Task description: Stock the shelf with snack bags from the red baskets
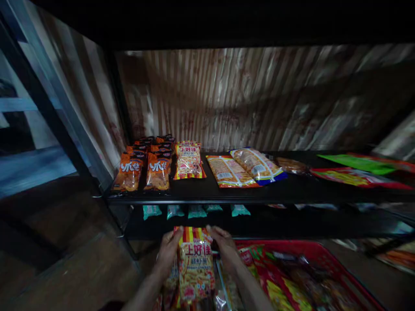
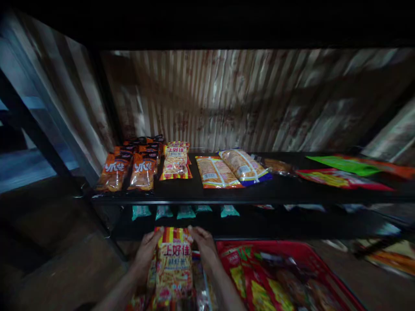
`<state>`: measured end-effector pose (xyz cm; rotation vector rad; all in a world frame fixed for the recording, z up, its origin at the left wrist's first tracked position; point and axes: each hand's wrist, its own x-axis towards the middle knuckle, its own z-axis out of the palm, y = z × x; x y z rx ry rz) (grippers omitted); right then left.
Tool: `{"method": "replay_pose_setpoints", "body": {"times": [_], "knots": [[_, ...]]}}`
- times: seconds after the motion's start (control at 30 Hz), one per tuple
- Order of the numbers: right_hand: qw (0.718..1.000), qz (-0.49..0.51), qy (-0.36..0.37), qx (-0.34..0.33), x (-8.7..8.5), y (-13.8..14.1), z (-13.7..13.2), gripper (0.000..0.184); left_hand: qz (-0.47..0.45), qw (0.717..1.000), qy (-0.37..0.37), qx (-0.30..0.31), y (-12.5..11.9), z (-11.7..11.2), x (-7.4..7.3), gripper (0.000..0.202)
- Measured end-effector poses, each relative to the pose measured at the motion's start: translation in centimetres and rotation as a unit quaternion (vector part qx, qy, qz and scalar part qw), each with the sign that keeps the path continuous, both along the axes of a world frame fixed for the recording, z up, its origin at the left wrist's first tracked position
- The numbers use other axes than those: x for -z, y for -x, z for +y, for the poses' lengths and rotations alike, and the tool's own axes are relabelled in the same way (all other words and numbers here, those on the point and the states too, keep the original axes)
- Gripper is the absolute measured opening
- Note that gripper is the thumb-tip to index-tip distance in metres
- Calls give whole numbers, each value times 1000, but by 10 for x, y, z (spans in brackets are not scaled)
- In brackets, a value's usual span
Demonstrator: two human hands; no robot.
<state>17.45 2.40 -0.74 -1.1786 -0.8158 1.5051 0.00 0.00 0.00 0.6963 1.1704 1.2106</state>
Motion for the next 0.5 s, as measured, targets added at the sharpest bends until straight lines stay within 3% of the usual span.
{"method": "replay_pose_setpoints", "body": {"times": [0.3, 0.5], "knots": [[999, 41, 12, 17, -6, 0, 0, 35, -36, 999, -3, 27, 1, -5, -14, 48], [995, 92, 29, 22, -12, -2, 0, 33, -73, 996, 3, 56, 1, -11, -12, 71]]}}
